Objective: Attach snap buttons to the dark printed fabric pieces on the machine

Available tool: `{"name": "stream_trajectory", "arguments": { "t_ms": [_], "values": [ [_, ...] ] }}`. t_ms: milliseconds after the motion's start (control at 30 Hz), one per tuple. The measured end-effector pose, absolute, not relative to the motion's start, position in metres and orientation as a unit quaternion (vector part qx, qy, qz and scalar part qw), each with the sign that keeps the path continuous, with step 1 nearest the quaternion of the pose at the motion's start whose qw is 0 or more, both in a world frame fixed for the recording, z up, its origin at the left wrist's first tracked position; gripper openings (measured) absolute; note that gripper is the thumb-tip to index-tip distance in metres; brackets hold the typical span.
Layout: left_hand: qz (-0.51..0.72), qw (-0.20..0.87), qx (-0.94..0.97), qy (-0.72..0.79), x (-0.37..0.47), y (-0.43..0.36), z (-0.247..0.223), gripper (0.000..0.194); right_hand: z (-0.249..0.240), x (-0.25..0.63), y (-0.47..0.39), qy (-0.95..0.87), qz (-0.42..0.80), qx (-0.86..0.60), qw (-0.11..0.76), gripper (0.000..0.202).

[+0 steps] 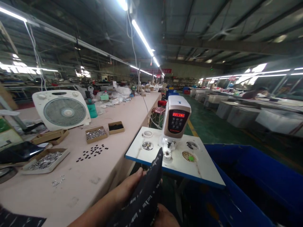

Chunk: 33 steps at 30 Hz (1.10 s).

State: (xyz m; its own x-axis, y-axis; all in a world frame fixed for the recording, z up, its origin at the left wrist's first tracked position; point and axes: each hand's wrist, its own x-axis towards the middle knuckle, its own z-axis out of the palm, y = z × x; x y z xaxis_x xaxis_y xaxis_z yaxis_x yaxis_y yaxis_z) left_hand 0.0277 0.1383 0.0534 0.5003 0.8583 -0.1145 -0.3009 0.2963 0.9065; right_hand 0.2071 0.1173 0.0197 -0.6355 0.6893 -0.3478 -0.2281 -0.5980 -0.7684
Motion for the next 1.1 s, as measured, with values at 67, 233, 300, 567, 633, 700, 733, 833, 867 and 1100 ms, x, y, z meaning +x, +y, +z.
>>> {"name": "stream_trajectory", "arguments": {
  "t_ms": [67, 233, 300, 567, 633, 700, 733, 833, 867, 1100],
  "values": [
    [0.373, 0.733, 0.471, 0.319, 0.035, 0.138, 0.049, 0.083, 0.02, 0.206, 0.117, -0.373, 0.825, -0.305, 0.296, 0.027],
    [0.312, 0.623, 0.565, 0.441, 0.003, 0.139, 0.048, 0.083, 0.035, 0.22, 0.112, -0.333, 0.831, -0.287, 0.341, 0.035],
    [0.286, 0.619, 0.585, 0.439, -0.027, 0.134, 0.057, 0.084, 0.041, 0.228, 0.116, -0.359, 0.805, -0.321, 0.346, 0.036],
    [0.094, 0.52, 0.649, 0.548, -0.104, 0.112, 0.112, 0.029, 0.025, 0.227, 0.138, -0.654, 0.451, -0.506, 0.335, 0.044],
    [0.11, 0.427, 0.693, 0.57, -0.106, 0.113, 0.125, 0.023, 0.025, 0.222, 0.141, -0.689, 0.387, -0.503, 0.35, 0.043],
    [0.141, 0.415, 0.695, 0.571, -0.106, 0.117, 0.136, 0.025, 0.029, 0.22, 0.145, -0.711, 0.333, -0.495, 0.372, 0.041],
    [0.154, 0.442, 0.678, 0.568, -0.105, 0.119, 0.139, 0.027, 0.03, 0.221, 0.149, -0.721, 0.306, -0.491, 0.382, 0.04],
    [0.186, 0.52, 0.619, 0.558, -0.1, 0.123, 0.142, 0.032, 0.031, 0.225, 0.162, -0.742, 0.226, -0.49, 0.397, 0.04],
    [0.198, 0.529, 0.61, 0.556, -0.098, 0.124, 0.141, 0.033, 0.031, 0.226, 0.167, -0.747, 0.205, -0.497, 0.391, 0.04],
    [0.235, 0.477, 0.61, 0.588, -0.07, 0.132, 0.135, 0.03, 0.059, 0.216, 0.171, -0.75, 0.01, -0.481, 0.453, 0.066]
  ]
}}
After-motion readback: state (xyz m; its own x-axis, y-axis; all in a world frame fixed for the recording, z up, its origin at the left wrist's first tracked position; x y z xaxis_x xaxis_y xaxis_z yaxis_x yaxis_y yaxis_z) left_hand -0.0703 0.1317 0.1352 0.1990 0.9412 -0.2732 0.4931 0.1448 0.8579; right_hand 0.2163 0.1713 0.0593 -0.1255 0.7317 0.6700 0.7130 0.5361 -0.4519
